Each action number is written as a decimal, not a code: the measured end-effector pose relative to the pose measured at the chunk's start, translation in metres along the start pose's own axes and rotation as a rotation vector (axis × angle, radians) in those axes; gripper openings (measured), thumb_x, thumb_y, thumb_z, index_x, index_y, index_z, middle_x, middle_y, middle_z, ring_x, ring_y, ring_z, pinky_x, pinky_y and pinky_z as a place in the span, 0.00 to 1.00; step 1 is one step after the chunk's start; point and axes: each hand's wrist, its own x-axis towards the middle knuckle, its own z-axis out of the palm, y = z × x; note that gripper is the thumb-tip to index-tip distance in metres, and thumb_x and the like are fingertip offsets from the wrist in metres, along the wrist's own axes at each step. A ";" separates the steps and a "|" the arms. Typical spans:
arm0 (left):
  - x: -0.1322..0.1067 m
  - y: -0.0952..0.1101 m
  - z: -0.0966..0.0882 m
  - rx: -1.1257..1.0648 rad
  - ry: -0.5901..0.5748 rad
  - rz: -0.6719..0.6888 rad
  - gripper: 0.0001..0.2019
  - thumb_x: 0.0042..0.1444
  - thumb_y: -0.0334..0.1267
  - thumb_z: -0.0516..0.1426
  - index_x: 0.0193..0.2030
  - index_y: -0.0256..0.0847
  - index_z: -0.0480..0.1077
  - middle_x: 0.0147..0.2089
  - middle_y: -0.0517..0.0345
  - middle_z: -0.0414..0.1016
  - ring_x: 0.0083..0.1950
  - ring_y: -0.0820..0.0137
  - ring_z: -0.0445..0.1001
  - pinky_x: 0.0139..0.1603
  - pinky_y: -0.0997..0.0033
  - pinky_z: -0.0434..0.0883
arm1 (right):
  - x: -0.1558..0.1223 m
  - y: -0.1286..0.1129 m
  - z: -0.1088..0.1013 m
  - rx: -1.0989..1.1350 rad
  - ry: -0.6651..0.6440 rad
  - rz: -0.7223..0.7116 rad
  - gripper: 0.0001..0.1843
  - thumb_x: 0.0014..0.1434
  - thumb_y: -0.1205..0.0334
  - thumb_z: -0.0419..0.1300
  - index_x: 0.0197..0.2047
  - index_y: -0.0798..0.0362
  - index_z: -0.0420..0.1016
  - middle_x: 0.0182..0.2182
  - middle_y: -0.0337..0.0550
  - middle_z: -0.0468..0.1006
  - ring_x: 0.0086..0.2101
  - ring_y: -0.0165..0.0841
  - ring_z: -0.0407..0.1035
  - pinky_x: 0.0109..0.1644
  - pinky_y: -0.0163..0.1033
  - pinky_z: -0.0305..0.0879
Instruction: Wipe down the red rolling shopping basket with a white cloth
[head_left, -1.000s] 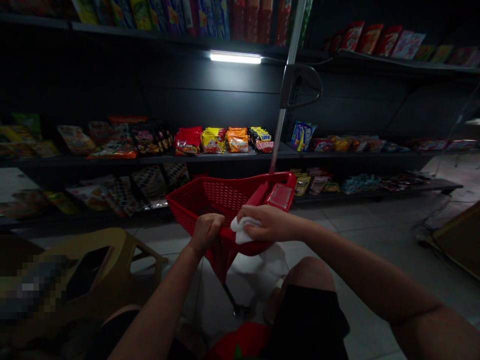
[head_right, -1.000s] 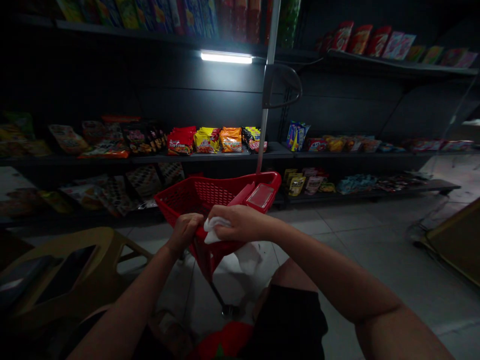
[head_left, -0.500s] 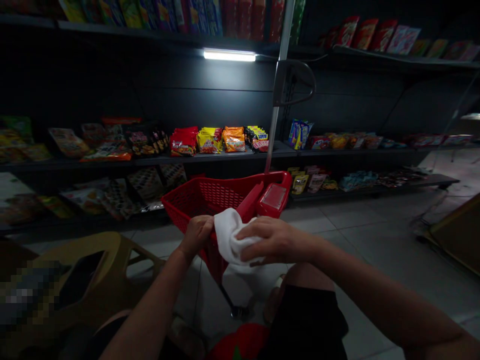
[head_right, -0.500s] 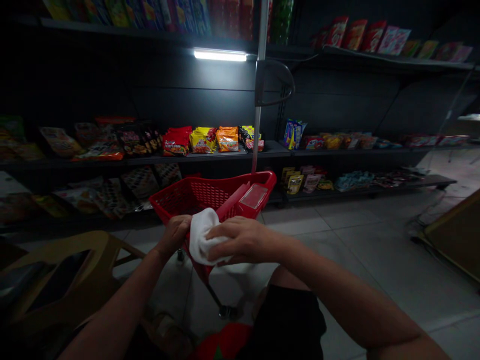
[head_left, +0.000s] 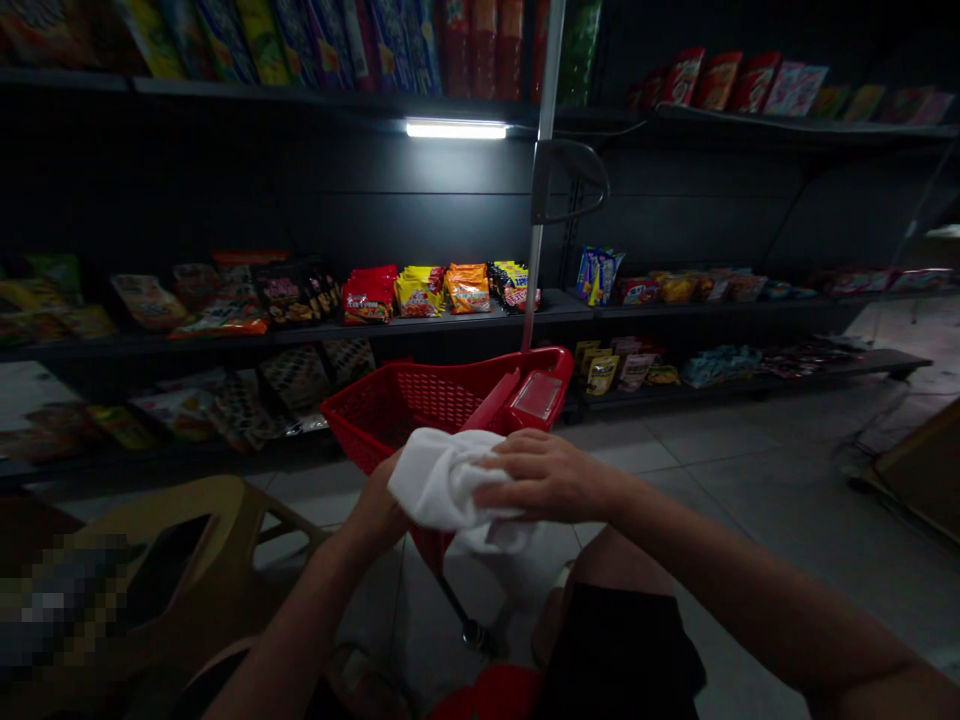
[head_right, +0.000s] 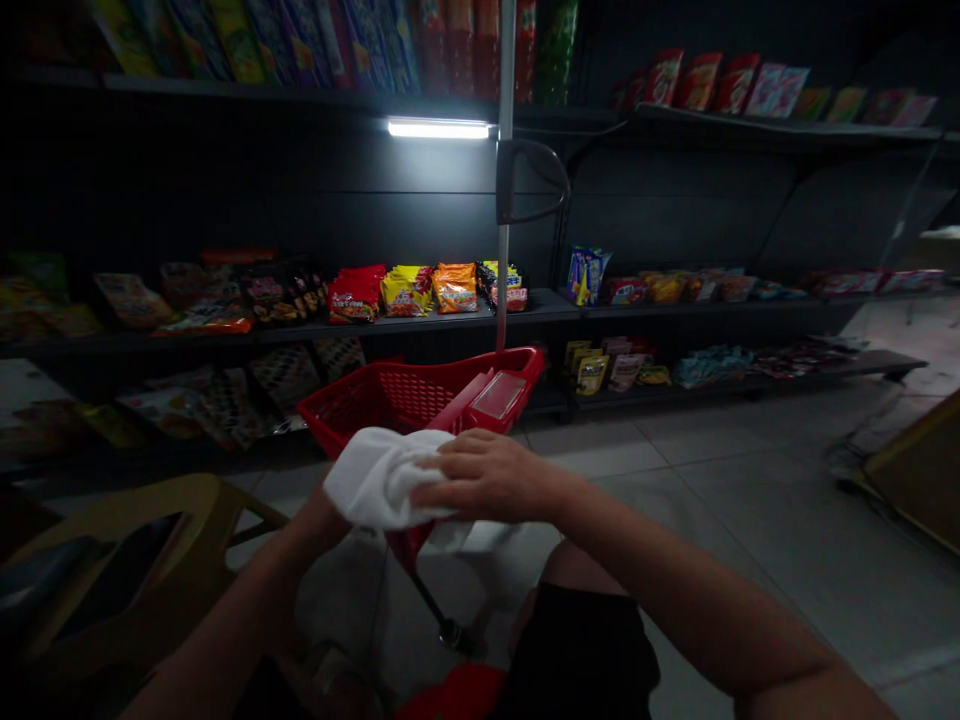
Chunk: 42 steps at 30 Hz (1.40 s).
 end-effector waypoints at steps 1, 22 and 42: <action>-0.002 0.006 0.001 0.014 -0.041 0.046 0.15 0.63 0.45 0.47 0.35 0.42 0.72 0.36 0.54 0.77 0.40 0.64 0.72 0.44 0.64 0.70 | -0.006 0.019 -0.002 -0.024 0.021 0.061 0.16 0.68 0.56 0.55 0.57 0.45 0.73 0.56 0.45 0.75 0.55 0.35 0.66 0.61 0.43 0.60; -0.027 -0.003 -0.013 -0.089 0.137 0.057 0.22 0.67 0.41 0.43 0.25 0.41 0.68 0.29 0.55 0.71 0.38 0.66 0.70 0.43 0.65 0.66 | -0.005 0.109 -0.021 0.121 -0.095 0.540 0.19 0.69 0.58 0.48 0.44 0.57 0.78 0.41 0.47 0.79 0.42 0.34 0.70 0.49 0.37 0.61; -0.067 -0.013 -0.044 -0.227 0.294 0.032 0.24 0.65 0.44 0.43 0.20 0.44 0.66 0.24 0.55 0.68 0.34 0.64 0.68 0.40 0.61 0.65 | -0.057 0.099 0.022 0.126 0.601 0.856 0.20 0.60 0.45 0.53 0.37 0.51 0.78 0.39 0.47 0.78 0.46 0.42 0.69 0.54 0.46 0.63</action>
